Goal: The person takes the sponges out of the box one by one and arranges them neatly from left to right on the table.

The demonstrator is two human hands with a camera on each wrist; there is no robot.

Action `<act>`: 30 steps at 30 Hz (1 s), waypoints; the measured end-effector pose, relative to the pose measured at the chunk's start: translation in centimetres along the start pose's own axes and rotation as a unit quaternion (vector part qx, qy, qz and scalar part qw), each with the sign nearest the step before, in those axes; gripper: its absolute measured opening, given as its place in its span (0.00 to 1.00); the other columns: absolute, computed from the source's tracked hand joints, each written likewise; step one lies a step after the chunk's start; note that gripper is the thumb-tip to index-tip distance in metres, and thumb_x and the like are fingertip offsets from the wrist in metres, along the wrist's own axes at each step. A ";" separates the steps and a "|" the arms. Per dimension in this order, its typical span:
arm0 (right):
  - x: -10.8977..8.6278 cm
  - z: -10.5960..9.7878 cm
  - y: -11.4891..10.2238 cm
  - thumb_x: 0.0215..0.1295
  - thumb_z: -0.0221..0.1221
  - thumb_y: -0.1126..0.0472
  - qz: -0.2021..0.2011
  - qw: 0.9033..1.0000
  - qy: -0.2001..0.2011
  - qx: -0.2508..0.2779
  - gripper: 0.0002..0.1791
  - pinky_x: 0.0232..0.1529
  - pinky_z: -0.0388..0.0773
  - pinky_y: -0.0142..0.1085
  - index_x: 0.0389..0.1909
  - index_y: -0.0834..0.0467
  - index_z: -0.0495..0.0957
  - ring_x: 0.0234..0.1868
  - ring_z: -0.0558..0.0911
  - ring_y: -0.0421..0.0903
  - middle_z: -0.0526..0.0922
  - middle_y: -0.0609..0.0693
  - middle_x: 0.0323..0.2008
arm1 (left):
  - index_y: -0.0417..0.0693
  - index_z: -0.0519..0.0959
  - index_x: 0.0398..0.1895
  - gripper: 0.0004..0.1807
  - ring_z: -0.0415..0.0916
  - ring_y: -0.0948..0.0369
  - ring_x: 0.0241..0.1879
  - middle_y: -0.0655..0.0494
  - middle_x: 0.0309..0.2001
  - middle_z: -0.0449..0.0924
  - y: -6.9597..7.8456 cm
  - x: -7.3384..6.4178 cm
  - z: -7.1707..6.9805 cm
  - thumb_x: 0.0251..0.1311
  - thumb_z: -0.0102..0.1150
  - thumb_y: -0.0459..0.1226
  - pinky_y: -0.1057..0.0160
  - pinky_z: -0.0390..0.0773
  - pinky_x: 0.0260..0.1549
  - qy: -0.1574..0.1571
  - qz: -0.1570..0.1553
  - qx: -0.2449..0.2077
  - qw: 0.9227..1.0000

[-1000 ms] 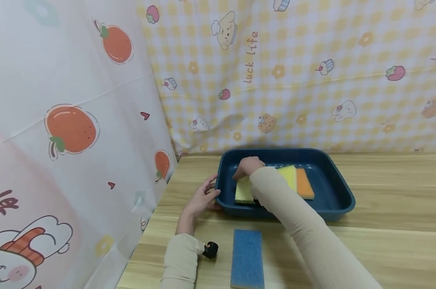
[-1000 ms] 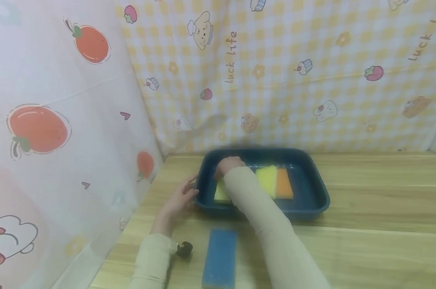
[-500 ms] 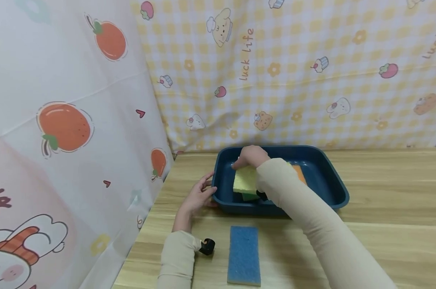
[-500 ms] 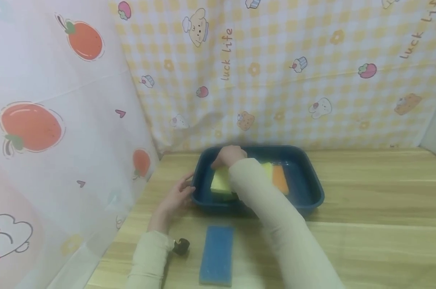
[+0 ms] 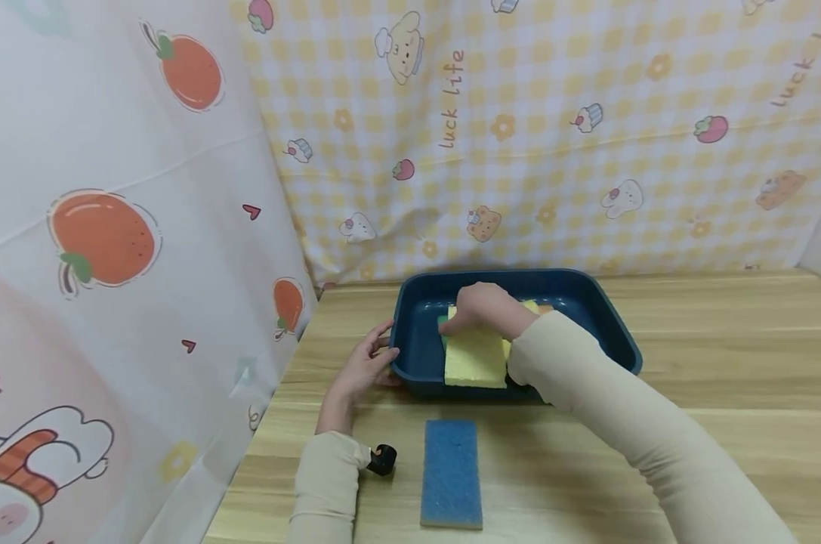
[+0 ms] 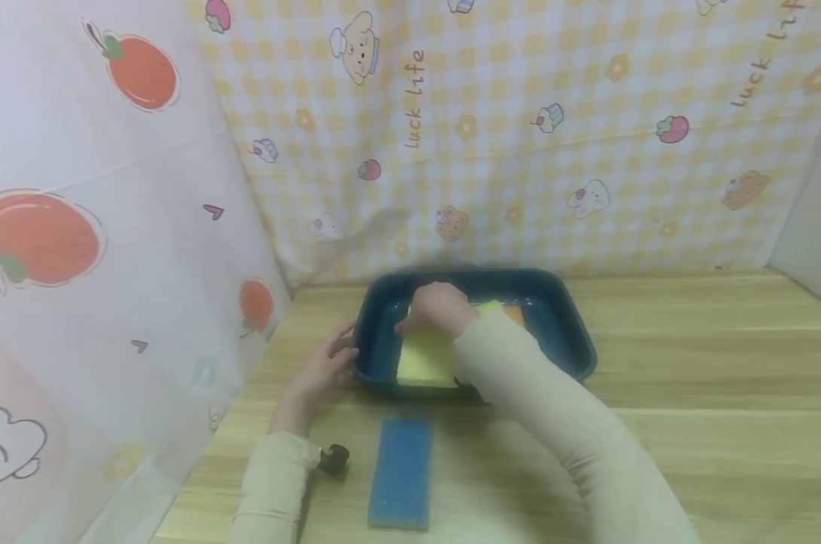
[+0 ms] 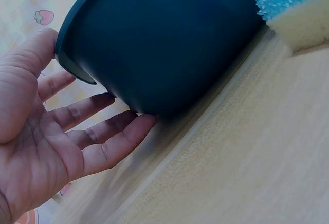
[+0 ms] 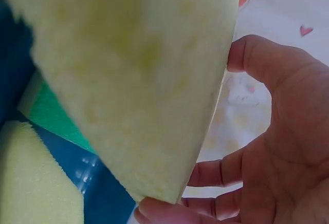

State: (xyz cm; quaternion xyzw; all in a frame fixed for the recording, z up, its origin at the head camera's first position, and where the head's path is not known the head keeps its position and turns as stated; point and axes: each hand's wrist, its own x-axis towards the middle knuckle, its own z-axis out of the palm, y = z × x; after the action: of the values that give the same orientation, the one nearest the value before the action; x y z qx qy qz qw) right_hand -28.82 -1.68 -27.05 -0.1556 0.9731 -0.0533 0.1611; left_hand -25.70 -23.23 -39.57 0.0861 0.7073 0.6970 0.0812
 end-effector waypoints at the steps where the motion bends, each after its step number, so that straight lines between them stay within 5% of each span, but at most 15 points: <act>1: -0.3 0.2 0.0 0.53 0.55 0.37 -0.002 1.000 -0.002 -0.008 0.23 0.28 0.68 0.36 0.23 0.56 0.74 0.27 0.70 0.45 0.72 0.49 0.26 | 0.51 0.54 0.67 0.29 0.71 0.47 0.47 0.36 0.59 0.60 0.0 0.0 0.0 0.64 0.45 0.30 0.45 0.77 0.33 -0.001 0.001 0.002 1.000; 9: -2.8 1.8 0.4 0.52 0.55 0.37 -0.029 0.998 0.016 -0.044 0.25 0.22 0.65 0.34 0.18 0.56 0.70 0.23 0.69 0.44 0.70 0.49 0.20 | 0.51 0.53 0.68 0.29 0.70 0.46 0.48 0.37 0.59 0.60 0.1 -0.1 -0.1 0.64 0.44 0.30 0.45 0.76 0.34 0.000 -0.004 0.002 1.000; 23: -9.5 4.4 1.8 0.48 0.60 0.41 -0.050 0.998 0.040 -0.014 0.32 0.26 0.69 0.39 0.37 0.67 0.70 0.28 0.69 0.49 0.71 0.57 0.29 | 0.49 0.51 0.68 0.29 0.64 0.38 0.53 0.33 0.61 0.55 0.1 0.1 -0.1 0.65 0.43 0.30 0.40 0.73 0.38 -0.018 -0.003 -0.005 1.000; 30: -11.1 6.5 2.2 0.46 0.61 0.40 -0.047 0.998 0.041 0.002 0.34 0.26 0.70 0.40 0.38 0.69 0.70 0.27 0.71 0.50 0.72 0.61 0.32 | 0.49 0.51 0.68 0.29 0.64 0.39 0.53 0.33 0.61 0.56 0.4 0.0 0.1 0.65 0.42 0.30 0.40 0.73 0.38 -0.015 -0.002 0.003 1.000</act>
State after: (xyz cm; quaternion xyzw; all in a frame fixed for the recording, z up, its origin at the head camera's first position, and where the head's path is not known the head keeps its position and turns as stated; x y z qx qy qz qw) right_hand -17.35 3.60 -30.19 -0.1984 0.9704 -0.0690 0.1189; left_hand -25.65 -23.16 -39.20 0.0958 0.7081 0.6934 0.0928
